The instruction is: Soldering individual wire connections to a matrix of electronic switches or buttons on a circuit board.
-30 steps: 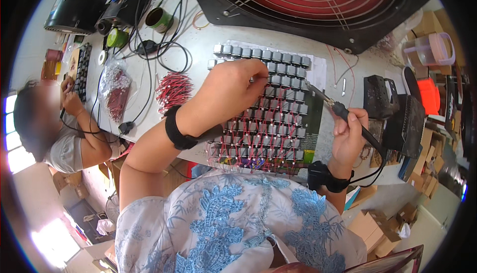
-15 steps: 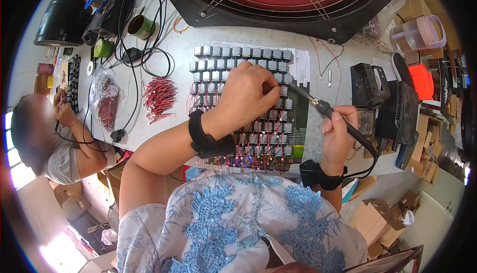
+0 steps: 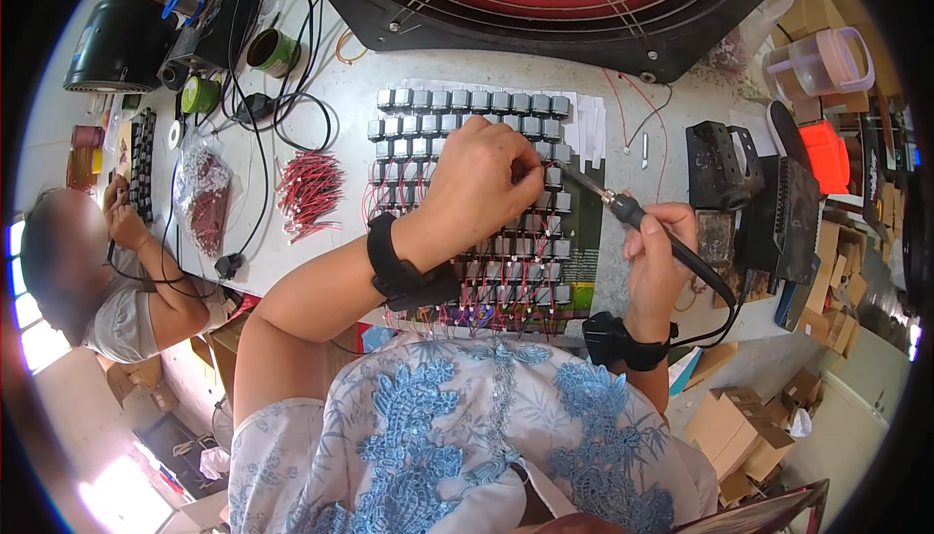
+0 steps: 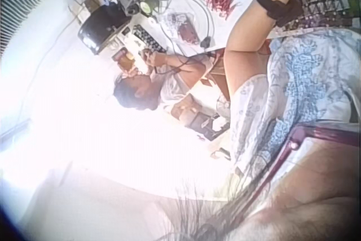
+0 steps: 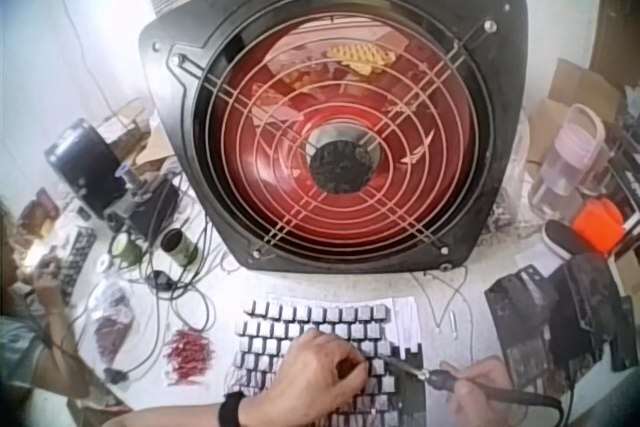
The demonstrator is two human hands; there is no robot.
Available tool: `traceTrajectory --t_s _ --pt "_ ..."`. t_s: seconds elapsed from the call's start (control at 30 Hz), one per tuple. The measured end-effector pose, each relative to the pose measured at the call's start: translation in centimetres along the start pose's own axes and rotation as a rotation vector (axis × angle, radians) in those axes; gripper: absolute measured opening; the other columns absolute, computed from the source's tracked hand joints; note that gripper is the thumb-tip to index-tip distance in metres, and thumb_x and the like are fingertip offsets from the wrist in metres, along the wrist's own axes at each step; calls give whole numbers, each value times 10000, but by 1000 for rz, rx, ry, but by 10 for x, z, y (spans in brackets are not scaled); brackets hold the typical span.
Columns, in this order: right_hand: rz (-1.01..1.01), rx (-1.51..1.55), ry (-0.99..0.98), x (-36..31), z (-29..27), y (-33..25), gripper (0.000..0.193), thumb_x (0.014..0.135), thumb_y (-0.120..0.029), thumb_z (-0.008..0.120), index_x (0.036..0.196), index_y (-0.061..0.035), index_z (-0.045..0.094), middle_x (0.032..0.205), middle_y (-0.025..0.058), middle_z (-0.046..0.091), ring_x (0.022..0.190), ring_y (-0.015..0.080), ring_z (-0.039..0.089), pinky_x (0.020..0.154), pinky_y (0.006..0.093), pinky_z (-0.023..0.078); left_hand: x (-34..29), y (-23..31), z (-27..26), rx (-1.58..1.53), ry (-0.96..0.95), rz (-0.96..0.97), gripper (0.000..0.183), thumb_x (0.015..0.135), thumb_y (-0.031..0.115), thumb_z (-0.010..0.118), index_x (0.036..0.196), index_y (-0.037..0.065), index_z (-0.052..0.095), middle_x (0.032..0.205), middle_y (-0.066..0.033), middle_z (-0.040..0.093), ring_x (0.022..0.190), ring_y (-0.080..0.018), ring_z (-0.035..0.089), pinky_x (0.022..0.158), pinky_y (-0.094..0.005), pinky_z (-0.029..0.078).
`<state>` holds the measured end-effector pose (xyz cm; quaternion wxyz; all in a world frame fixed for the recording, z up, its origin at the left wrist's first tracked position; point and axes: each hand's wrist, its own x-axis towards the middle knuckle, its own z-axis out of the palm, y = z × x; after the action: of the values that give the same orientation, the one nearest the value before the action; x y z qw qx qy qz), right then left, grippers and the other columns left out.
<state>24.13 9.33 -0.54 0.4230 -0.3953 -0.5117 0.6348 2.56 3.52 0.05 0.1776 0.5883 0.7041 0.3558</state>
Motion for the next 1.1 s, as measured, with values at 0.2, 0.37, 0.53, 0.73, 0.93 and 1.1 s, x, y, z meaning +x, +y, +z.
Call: traceTrajectory --t_s 0.2,0.37,0.53,0.73,0.93,1.1 --pt "-33 -70 -32 -1 -2 3 79 910 -69 524 944 -5 492 622 24 451 564 86 417 631 237 414 0 1 -1 2 16 13 91 722 121 669 686 39 664 714 -97 636 738 -300 552 685 -415 442" --pt "-40 -53 -13 -1 -3 5 82 913 -82 520 940 -9 495 642 28 462 567 88 429 592 242 412 1 2 -1 5 17 9 95 727 127 666 687 41 665 714 -96 636 739 -299 552 686 -416 443" --pt "1 21 62 -2 -1 0 53 890 -34 518 926 1 504 631 25 487 551 74 449 686 277 488 1 4 -2 28 14 4 95 725 128 663 679 45 658 712 -95 637 743 -301 555 688 -413 445" --pt "-1 68 93 -2 -1 1 56 892 -45 522 924 -1 509 649 36 496 553 86 455 545 231 407 0 4 -1 49 3 6 94 735 113 681 713 31 641 708 -93 618 747 -288 543 708 -398 435" --pt "20 114 137 -1 -7 2 76 900 -64 531 947 -6 518 657 29 489 556 85 459 534 234 405 -1 6 -2 79 7 17 91 750 112 679 742 31 639 726 -100 616 753 -295 542 718 -401 430" --pt "23 133 144 -1 -10 3 73 898 -57 532 950 -7 523 670 24 491 562 81 459 530 235 400 1 3 -1 119 69 152 58 755 76 669 782 40 633 786 -84 615 795 -288 537 728 -395 431"
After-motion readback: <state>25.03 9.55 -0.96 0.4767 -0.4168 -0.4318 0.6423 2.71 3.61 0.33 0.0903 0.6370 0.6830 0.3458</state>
